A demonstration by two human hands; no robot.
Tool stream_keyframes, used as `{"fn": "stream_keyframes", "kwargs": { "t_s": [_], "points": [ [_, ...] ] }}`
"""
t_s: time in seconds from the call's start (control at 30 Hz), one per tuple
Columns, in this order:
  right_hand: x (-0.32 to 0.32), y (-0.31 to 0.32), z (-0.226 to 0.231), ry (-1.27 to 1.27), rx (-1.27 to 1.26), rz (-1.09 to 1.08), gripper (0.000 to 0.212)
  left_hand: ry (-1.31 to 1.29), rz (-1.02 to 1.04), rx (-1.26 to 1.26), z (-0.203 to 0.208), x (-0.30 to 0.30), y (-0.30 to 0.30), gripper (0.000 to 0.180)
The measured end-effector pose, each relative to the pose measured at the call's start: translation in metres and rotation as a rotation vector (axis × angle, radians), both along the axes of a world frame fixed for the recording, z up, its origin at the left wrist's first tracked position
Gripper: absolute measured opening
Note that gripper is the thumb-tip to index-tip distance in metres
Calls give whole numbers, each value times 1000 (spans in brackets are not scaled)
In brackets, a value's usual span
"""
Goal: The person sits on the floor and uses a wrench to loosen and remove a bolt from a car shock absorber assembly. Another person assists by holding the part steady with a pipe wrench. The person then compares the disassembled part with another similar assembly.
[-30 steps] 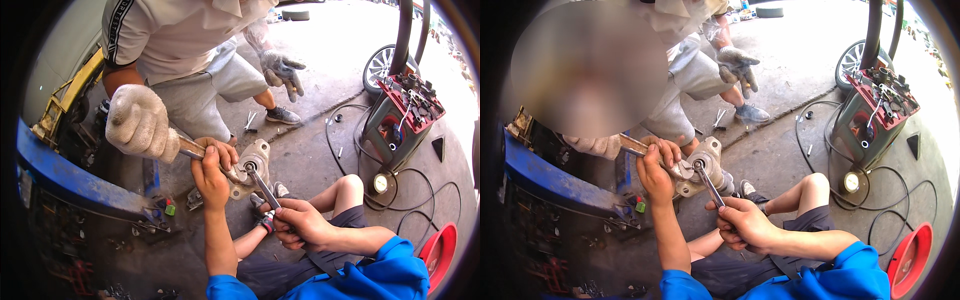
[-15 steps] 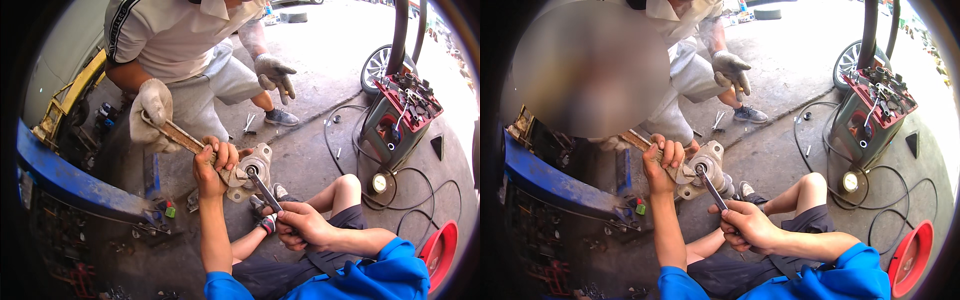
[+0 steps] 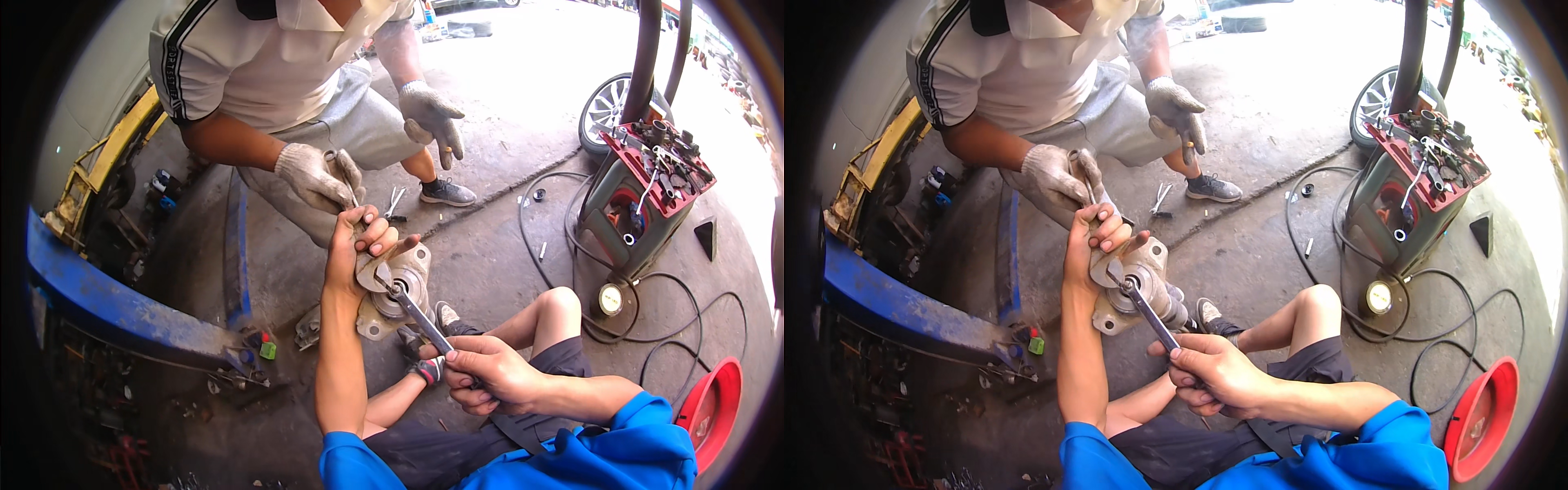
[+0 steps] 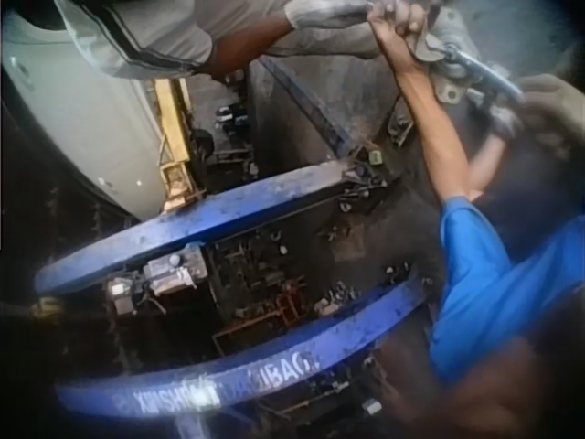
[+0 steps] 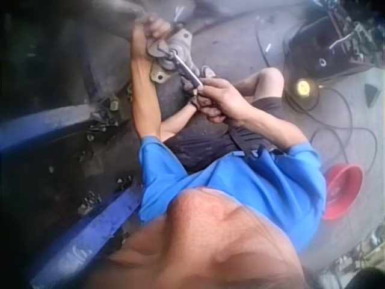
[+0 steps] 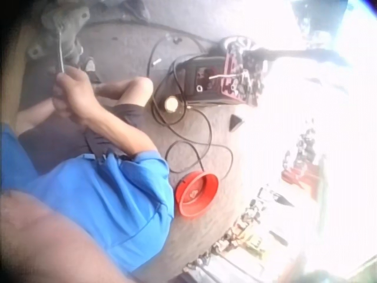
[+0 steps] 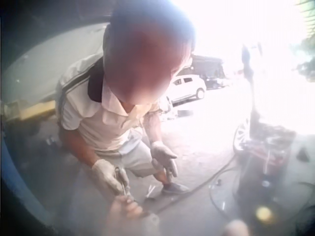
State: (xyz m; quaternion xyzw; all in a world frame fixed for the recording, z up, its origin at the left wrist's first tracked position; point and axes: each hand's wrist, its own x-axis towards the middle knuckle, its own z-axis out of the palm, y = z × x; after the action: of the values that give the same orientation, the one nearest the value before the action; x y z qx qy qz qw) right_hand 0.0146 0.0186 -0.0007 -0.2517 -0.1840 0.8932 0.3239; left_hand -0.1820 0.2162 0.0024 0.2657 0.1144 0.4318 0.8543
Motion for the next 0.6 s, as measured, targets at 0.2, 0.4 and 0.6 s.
{"fn": "stream_keyframes", "kwargs": {
  "t_s": [0.2,0.4,0.6],
  "points": [
    [9,2,4,-15,-19,32,35,58,-83,107,-12,6,10,25],
    [20,5,6,-47,-20,36,41,209,-38,150,-9,20,14,26],
    [31,5,5,-43,-42,40,40,540,137,360,-5,30,7,33]
  ]
}}
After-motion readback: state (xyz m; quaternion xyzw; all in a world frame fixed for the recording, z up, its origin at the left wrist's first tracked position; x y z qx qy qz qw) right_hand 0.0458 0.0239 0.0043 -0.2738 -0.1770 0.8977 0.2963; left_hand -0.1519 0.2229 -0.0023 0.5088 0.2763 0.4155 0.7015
